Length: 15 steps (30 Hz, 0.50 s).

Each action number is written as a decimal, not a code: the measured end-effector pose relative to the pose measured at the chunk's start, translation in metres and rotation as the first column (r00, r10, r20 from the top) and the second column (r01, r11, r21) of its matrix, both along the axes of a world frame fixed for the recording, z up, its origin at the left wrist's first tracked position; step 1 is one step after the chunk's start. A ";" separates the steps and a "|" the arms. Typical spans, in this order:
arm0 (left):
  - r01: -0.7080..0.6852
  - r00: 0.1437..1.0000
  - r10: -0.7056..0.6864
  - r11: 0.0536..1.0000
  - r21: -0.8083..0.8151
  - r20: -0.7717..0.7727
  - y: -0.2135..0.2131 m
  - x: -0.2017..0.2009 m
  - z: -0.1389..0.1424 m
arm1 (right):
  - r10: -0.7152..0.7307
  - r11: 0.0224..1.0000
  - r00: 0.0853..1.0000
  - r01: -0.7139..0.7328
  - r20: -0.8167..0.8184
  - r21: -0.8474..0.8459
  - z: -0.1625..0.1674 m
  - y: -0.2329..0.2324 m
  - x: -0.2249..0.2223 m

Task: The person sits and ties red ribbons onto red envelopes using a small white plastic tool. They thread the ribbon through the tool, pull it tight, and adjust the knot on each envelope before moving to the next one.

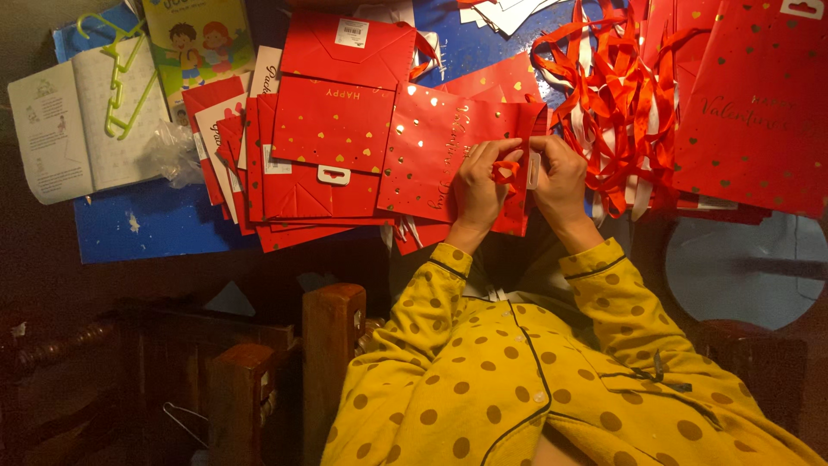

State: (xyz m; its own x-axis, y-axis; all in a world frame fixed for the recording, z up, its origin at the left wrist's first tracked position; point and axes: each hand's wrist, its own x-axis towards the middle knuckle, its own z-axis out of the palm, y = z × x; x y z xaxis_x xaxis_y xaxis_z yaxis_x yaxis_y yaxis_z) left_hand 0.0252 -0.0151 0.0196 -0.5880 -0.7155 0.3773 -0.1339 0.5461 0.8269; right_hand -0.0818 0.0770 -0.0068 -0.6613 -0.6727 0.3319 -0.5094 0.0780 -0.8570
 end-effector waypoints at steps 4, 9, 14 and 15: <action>-0.020 0.999 0.021 0.999 0.047 -0.031 0.000 -0.001 -0.009 | 0.012 1.000 0.999 -0.012 0.040 -0.013 0.001 -0.001 0.001; -0.023 0.982 0.049 0.990 0.142 -0.182 -0.001 0.002 -0.008 | 0.063 0.997 0.993 -0.058 0.102 -0.054 0.002 0.001 0.002; -0.230 0.973 0.220 0.869 -0.438 -0.075 0.004 0.011 0.003 | 0.066 0.998 0.989 -0.064 0.132 -0.020 0.000 0.002 0.001; -0.145 0.989 0.142 0.897 -0.418 -0.039 0.006 0.014 0.005 | 0.062 0.998 0.993 -0.062 0.099 0.004 -0.001 0.003 0.000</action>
